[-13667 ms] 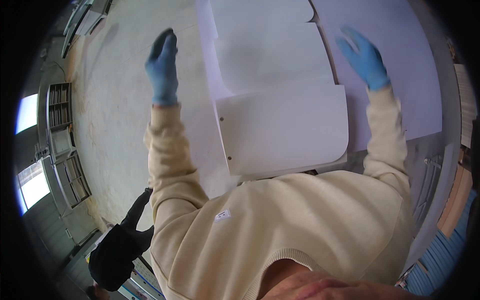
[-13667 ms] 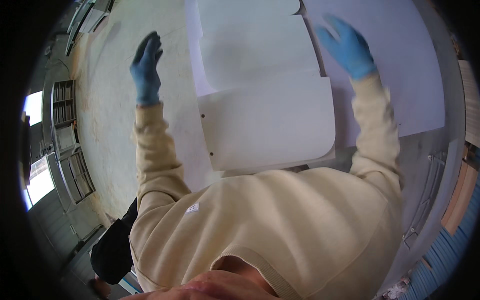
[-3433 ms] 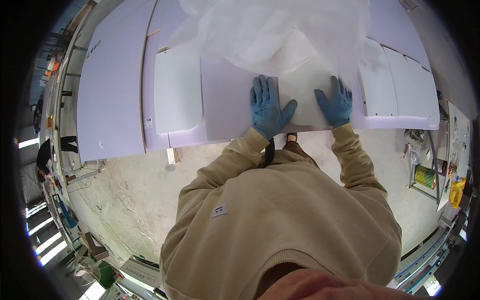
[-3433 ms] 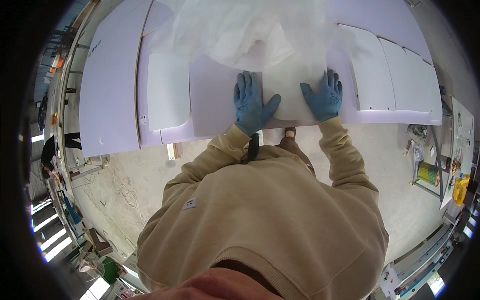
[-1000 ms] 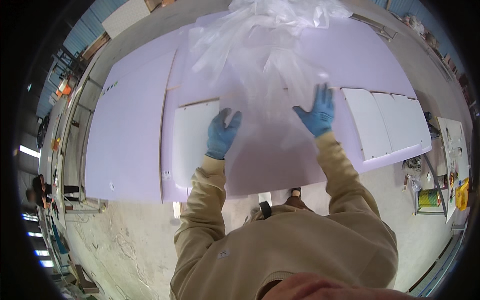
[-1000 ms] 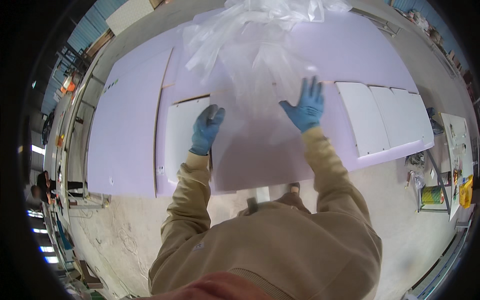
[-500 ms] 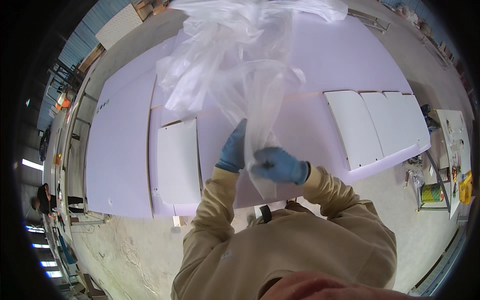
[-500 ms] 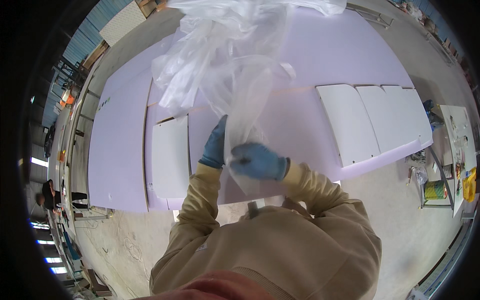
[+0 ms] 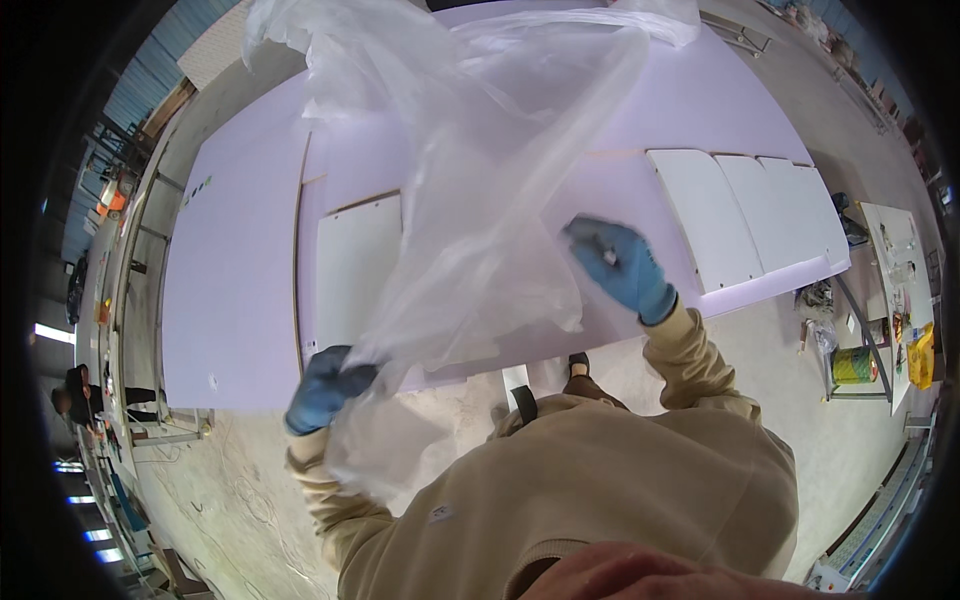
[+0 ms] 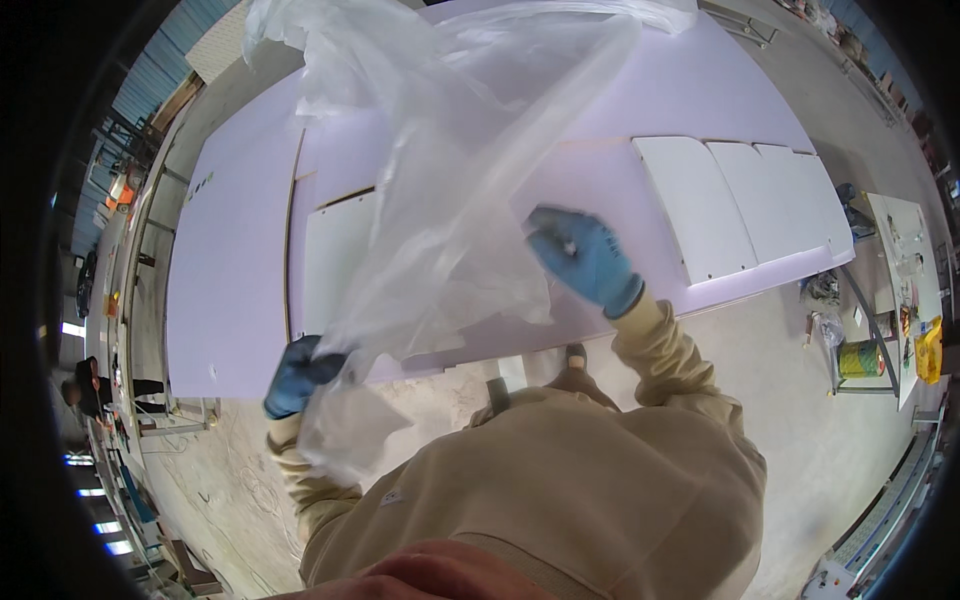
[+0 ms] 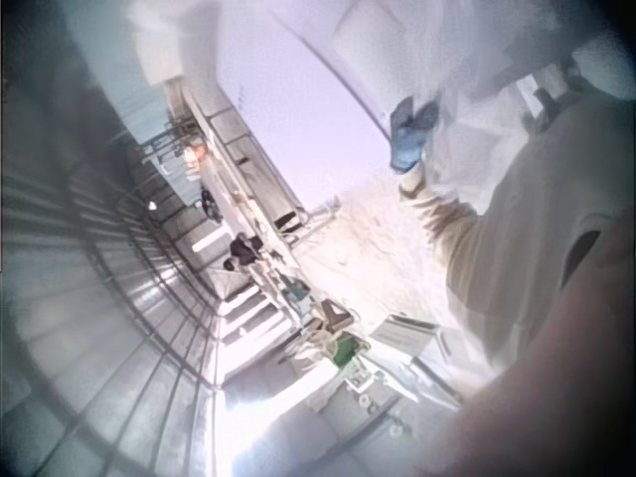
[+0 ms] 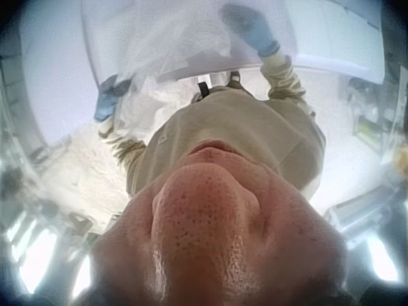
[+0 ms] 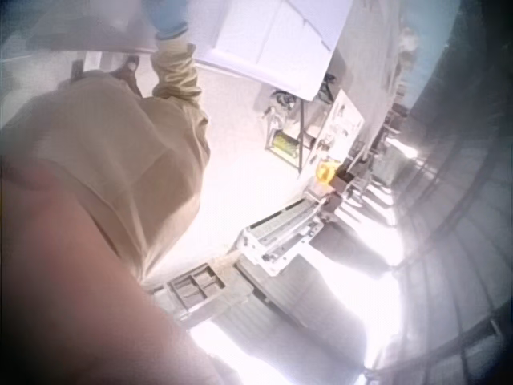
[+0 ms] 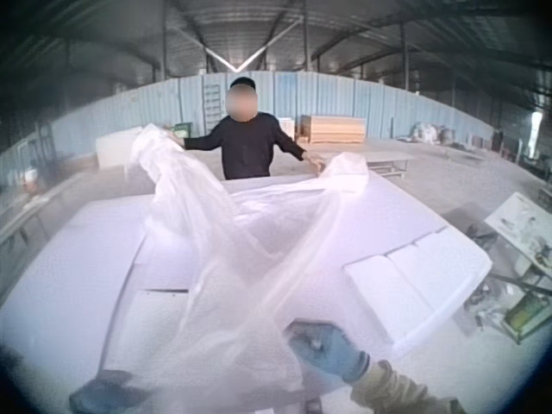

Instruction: The person wipes a white panel with a cloth, then stacks it with other panels. The person then covers the stacked panels with a large plastic sheet, smoothing and tucking the edges.

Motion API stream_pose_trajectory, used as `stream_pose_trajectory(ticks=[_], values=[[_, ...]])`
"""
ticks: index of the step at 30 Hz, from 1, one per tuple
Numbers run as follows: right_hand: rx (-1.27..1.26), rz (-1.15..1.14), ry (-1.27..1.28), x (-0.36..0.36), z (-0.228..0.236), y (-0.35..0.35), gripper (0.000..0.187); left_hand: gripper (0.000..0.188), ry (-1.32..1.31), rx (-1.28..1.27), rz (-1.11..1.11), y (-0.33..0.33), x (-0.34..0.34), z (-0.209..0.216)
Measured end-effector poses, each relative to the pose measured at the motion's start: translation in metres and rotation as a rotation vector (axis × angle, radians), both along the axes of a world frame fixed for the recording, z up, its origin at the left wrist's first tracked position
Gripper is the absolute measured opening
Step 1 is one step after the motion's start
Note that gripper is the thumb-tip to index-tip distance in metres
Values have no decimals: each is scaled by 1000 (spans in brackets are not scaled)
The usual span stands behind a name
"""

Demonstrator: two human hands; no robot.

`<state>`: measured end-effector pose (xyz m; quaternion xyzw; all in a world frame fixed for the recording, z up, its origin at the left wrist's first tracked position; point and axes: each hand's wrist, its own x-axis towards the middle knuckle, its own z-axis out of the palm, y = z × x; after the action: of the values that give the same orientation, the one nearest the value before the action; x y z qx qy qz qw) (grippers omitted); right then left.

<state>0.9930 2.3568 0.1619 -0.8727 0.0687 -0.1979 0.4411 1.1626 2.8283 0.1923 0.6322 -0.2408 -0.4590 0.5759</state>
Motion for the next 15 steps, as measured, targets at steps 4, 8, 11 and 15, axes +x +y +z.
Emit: stream_pose_trajectory(ticks=[4,8,11,15], values=[[-767,-416,-212,20,-22,8,69,31,274,-305,65,37,-57,32],[-1212,15,-269,54,-69,28,47,27,-427,-106,-350,2,-67,18],[-345,141,-73,47,-95,17,36,26,-278,90,-434,-18,-60,5],[-1219,-168,-101,-40,-82,-23,28,32,0,90,-124,-15,-48,-5]])
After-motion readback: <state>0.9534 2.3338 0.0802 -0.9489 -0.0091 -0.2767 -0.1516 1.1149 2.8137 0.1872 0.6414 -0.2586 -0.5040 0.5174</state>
